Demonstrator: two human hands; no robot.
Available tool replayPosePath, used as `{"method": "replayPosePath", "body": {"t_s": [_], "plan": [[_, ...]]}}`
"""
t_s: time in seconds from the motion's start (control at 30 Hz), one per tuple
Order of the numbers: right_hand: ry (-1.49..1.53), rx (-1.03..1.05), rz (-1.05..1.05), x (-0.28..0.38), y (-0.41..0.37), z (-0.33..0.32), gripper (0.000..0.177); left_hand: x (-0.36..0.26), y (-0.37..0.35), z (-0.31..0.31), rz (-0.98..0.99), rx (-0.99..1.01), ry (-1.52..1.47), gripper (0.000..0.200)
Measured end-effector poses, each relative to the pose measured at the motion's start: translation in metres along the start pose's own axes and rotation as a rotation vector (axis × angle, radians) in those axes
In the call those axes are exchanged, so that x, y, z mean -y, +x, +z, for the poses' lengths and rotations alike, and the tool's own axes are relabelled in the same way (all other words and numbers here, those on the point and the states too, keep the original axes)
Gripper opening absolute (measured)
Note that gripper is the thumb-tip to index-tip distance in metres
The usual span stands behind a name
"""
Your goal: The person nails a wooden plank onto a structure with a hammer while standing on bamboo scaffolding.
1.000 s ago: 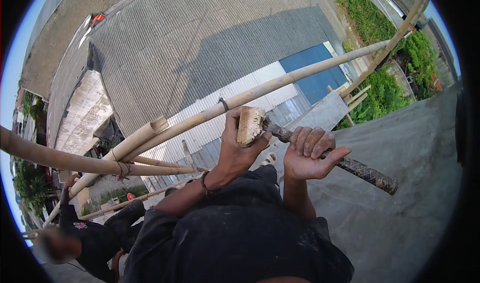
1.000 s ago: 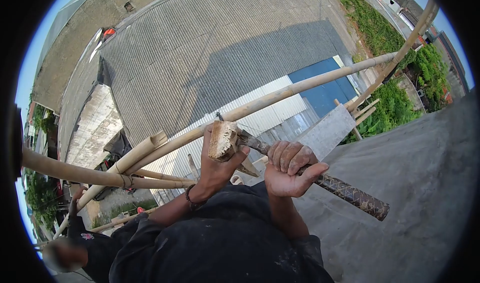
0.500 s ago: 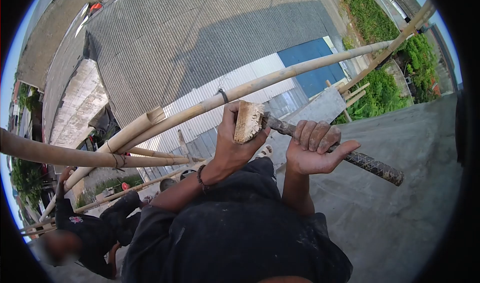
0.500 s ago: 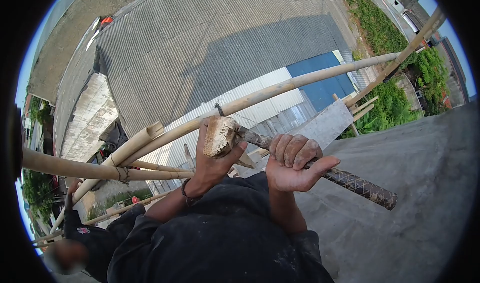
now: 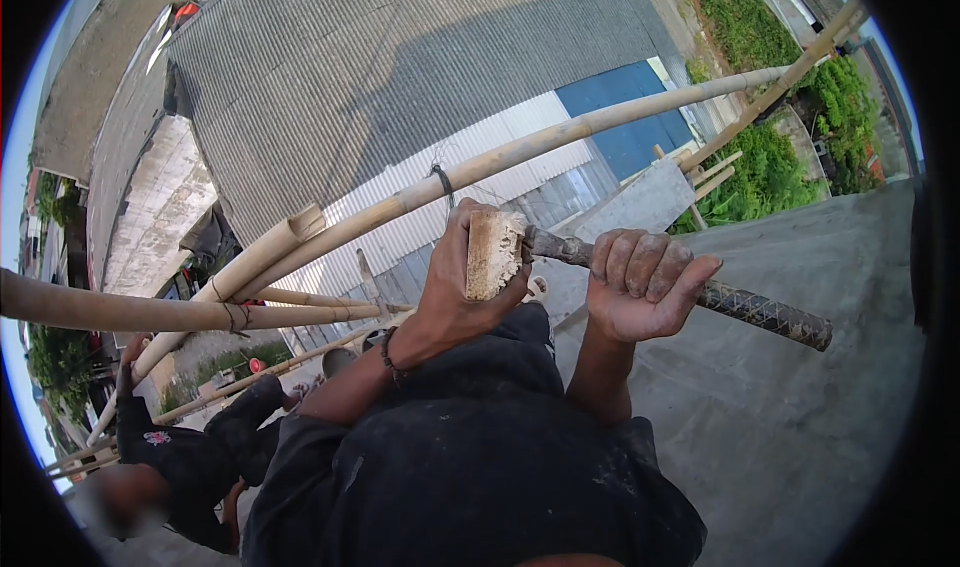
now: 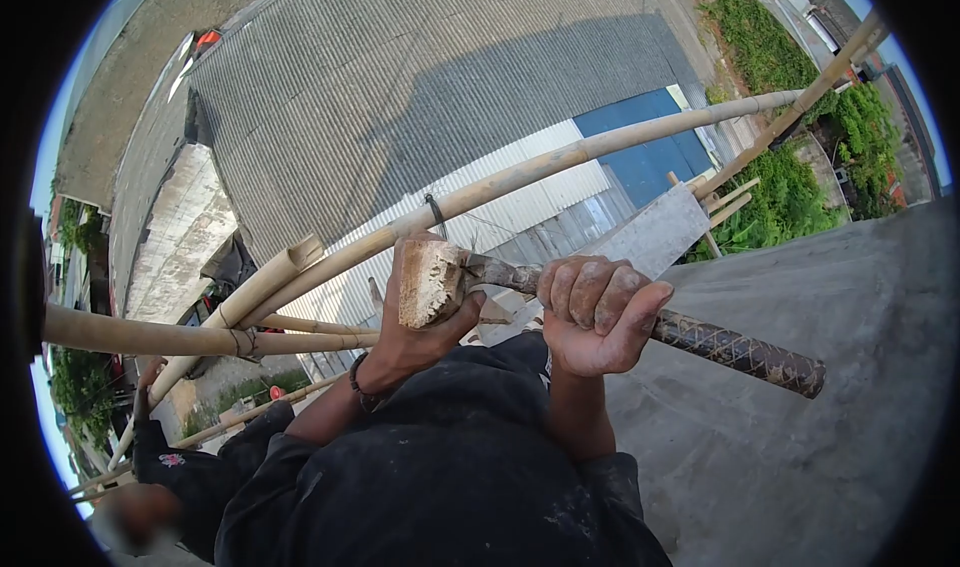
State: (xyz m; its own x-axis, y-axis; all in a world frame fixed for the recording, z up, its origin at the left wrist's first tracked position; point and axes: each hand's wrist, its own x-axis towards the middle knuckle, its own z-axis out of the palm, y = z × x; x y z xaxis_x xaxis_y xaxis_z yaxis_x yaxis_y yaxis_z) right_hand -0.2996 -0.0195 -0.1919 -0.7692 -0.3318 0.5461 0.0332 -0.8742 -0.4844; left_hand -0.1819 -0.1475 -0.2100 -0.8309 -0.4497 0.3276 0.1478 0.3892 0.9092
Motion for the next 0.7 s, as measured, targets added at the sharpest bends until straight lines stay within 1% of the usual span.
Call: {"method": "replayPosePath", "body": {"t_s": [0.03, 0.07, 0.1, 0.13, 0.2, 0.23, 0.27, 0.33, 0.37, 0.43, 0.47, 0.5, 0.53, 0.6, 0.63, 0.7], "plan": [[0.0, -0.008, -0.002, 0.001, 0.001, -0.002, 0.059, 0.003, -0.002, 0.0, -0.014, 0.023, -0.008, 0.047], [-0.004, 0.057, 0.003, 0.003, 0.003, -0.002, 0.057, 0.001, -0.001, 0.0, -0.016, 0.029, -0.006, 0.047], [-0.008, 0.121, 0.011, 0.005, 0.004, -0.003, 0.055, -0.002, 0.0, -0.001, 0.015, 0.028, 0.006, 0.045], [-0.007, 0.117, 0.012, 0.007, 0.005, -0.002, 0.055, -0.004, 0.0, -0.001, 0.045, 0.026, 0.018, 0.043], [0.008, 0.227, 0.005, 0.011, 0.007, -0.002, 0.051, -0.007, -0.001, -0.004, 0.026, 0.063, 0.035, 0.043], [0.012, 0.222, 0.01, 0.013, 0.007, -0.002, 0.051, -0.007, -0.003, -0.006, 0.012, 0.097, 0.052, 0.044], [0.018, 0.26, 0.03, 0.015, 0.008, -0.003, 0.051, -0.006, -0.004, -0.006, 0.005, 0.096, 0.056, 0.044], [0.031, 0.3, 0.053, 0.017, 0.01, -0.007, 0.052, -0.002, -0.004, -0.006, 0.075, 0.112, -0.021, 0.044], [0.064, 0.32, 0.07, 0.018, 0.01, -0.009, 0.052, 0.0, -0.005, -0.006, 0.068, 0.106, -0.018, 0.044], [0.103, 0.339, 0.099, 0.02, 0.012, -0.014, 0.052, 0.006, -0.006, -0.004, 0.12, 0.125, -0.115, 0.046], [0.123, 0.388, 0.101, 0.021, 0.014, -0.015, 0.052, 0.006, -0.006, -0.007, 0.111, 0.118, -0.11, 0.046], [0.142, 0.438, 0.1, 0.021, 0.016, -0.017, 0.052, 0.004, -0.004, -0.011, 0.112, 0.2, -0.099, 0.051], [0.152, 0.437, 0.107, 0.02, 0.02, -0.019, 0.052, 0.004, -0.004, -0.013, 0.112, 0.28, -0.088, 0.057], [0.285, 0.537, 0.158, 0.015, 0.03, -0.025, 0.051, 0.006, -0.005, -0.013, 0.117, 0.272, -0.091, 0.057], [0.294, 0.536, 0.161, 0.011, 0.035, -0.027, 0.051, 0.006, -0.006, -0.014, 0.137, 0.281, -0.107, 0.057], [0.365, 0.631, 0.223, 0.005, 0.045, -0.028, 0.051, 0.004, -0.005, -0.016, 0.112, 0.279, -0.086, 0.056]]}}
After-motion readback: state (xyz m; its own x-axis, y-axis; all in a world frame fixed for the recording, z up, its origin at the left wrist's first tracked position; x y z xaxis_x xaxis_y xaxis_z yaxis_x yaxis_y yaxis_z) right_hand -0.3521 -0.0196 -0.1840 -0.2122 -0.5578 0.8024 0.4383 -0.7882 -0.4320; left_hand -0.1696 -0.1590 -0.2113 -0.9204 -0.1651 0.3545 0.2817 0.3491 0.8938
